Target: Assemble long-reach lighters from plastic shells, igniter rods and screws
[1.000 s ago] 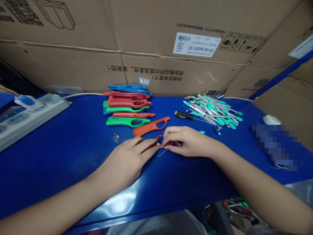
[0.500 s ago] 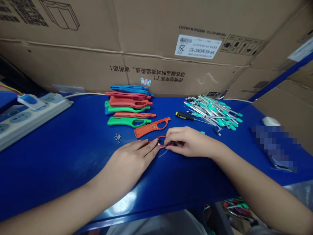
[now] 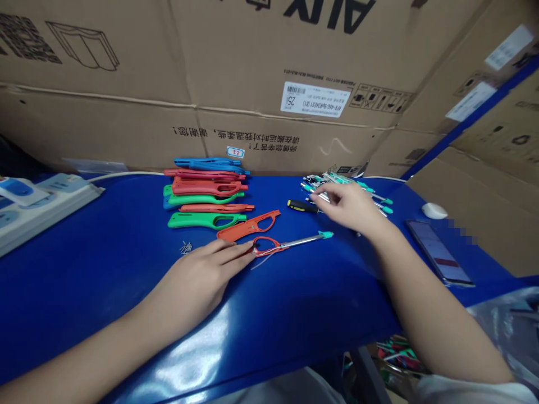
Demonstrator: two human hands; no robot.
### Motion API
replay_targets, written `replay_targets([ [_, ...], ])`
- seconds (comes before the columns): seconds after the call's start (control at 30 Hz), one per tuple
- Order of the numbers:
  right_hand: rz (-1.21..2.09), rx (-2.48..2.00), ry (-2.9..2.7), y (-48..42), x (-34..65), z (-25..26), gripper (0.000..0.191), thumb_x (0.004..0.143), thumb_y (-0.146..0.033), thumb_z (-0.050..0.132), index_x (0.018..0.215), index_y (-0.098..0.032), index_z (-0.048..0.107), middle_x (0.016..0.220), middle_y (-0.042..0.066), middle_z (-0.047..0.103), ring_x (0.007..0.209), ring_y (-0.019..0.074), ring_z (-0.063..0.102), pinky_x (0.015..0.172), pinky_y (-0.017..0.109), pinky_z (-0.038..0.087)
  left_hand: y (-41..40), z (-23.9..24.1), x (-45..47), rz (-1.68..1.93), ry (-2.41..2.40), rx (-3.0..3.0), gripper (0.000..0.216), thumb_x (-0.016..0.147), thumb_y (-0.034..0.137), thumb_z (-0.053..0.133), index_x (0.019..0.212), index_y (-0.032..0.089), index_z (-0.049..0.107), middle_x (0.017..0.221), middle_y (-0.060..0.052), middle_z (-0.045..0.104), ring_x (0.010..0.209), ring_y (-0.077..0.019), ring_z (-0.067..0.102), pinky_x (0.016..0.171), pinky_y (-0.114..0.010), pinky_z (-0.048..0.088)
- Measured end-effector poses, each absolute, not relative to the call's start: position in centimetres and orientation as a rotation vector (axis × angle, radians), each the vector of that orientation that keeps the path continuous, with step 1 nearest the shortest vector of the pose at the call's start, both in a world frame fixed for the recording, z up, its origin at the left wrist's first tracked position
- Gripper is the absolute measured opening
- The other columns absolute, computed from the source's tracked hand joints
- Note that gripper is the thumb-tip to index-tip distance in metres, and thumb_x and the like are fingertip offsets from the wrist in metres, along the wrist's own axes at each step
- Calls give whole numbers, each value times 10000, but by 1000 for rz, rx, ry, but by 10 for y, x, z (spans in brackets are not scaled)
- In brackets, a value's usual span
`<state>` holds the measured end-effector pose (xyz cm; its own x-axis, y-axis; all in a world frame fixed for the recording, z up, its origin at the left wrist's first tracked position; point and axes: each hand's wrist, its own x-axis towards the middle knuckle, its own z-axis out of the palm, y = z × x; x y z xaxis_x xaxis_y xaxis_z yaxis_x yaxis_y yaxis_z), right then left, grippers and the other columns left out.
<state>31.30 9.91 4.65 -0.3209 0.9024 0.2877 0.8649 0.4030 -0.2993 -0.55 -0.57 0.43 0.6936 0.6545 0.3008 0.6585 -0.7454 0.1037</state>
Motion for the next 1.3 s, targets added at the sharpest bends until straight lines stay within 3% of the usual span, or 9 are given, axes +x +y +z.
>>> replay_targets([
  [0.1, -73, -1818, -2064, 119, 340, 45, 172, 845, -311, 622, 782, -184, 718, 796, 65, 700, 679, 196, 565, 593, 297, 325, -3, 4, -6, -513, -1142, -2878, 570, 883, 19, 446, 1375, 220, 652, 1376, -49, 684, 1217, -290, 644, 954, -464, 601],
  [0.23, 36, -1626, -2226, 135, 356, 33, 124, 822, -271, 623, 805, -180, 706, 893, 88, 711, 796, 229, 609, 737, 335, 440, -3, 2, -7, -577, -1164, -2911, 588, 880, 13, 449, 1387, 239, 641, 1382, -45, 680, 1253, -273, 621, 1013, -472, 577],
  [0.33, 95, -1607, -2362, 136, 359, 29, 156, 853, -309, 620, 837, -186, 715, 912, 92, 706, 852, 246, 619, 775, 353, 453, -2, 1, -8, -613, -1157, -2931, 591, 886, 12, 447, 1397, 244, 632, 1388, -49, 675, 1267, -271, 611, 1040, -491, 562],
  [0.63, 187, -1664, -2490, 133, 361, 29, 109, 859, -278, 642, 885, -192, 704, 940, 80, 647, 806, 211, 591, 713, 312, 435, -2, 0, -7, -608, -1195, -2981, 628, 885, -12, 430, 1433, 248, 591, 1445, -41, 633, 1335, -253, 573, 1093, -490, 530],
  [1.0, 392, -1697, -2276, 133, 355, 29, 37, 838, -208, 624, 868, -190, 614, 892, 72, 717, 778, 203, 644, 718, 306, 471, 0, 0, -8, -564, -1198, -2990, 661, 882, -13, 427, 1468, 265, 555, 1471, -41, 610, 1354, -258, 561, 1101, -495, 524],
  [1.3, 440, -1677, -2210, 138, 356, 18, 178, 765, -192, 654, 922, -207, 572, 896, 48, 672, 731, 196, 602, 650, 296, 452, 0, -2, -9, -564, -1169, -2988, 622, 904, -1, 413, 1454, 245, 567, 1475, -30, 607, 1358, -259, 555, 1114, -505, 512],
])
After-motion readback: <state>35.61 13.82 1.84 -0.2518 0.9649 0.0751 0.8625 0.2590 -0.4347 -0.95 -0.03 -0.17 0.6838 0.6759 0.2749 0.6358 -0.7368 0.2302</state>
